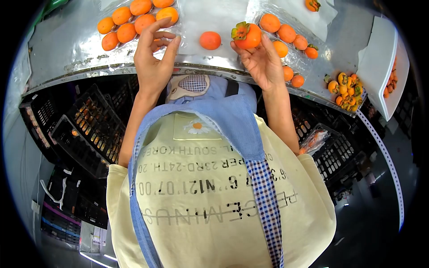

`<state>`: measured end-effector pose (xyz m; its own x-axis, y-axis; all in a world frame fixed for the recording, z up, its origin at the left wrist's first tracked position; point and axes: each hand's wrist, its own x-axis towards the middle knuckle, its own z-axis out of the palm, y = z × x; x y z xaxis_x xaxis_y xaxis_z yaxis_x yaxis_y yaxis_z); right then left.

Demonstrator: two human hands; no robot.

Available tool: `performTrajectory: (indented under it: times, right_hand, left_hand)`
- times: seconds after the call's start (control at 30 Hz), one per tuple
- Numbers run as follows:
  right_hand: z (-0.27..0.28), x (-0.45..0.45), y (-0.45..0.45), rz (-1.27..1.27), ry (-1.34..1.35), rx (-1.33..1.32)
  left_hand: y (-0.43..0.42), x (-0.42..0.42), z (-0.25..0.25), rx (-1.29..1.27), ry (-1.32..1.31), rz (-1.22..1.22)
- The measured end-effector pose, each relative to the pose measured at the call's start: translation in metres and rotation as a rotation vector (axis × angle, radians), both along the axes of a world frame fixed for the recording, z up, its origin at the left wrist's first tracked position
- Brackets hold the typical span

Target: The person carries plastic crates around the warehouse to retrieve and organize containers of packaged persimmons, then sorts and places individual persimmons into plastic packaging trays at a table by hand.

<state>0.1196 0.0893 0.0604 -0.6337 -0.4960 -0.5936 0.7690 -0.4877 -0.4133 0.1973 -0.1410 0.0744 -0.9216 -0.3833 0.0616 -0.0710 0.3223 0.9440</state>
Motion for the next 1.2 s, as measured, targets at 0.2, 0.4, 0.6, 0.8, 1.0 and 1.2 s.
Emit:
performTrajectory:
  times: [0.2,0.4,0.6,0.8,1.0,1.2]
  right_hand:
    - [0.002,0.006,-0.014,0.060,0.055,0.089]
    - [0.012,0.015,-0.040,0.120,0.175,0.278]
    - [0.018,0.022,-0.064,0.202,0.501,0.513]
    - [0.014,0.022,-0.096,0.375,1.201,0.900]
    - [-0.008,0.013,-0.120,0.556,1.492,0.957]
    - [-0.013,0.014,-0.129,0.611,1.551,0.984]
  left_hand:
    - [-0.007,0.014,0.000,0.077,-0.042,-0.004]
    - [-0.020,0.020,0.002,0.040,-0.008,-0.050]
    - [-0.050,0.037,0.004,0.027,-0.094,-0.048]
    - [-0.088,0.058,-0.007,0.118,-0.090,0.109]
    - [-0.103,0.069,-0.009,0.180,-0.071,0.171]
    - [-0.112,0.077,-0.016,0.171,-0.073,0.179]
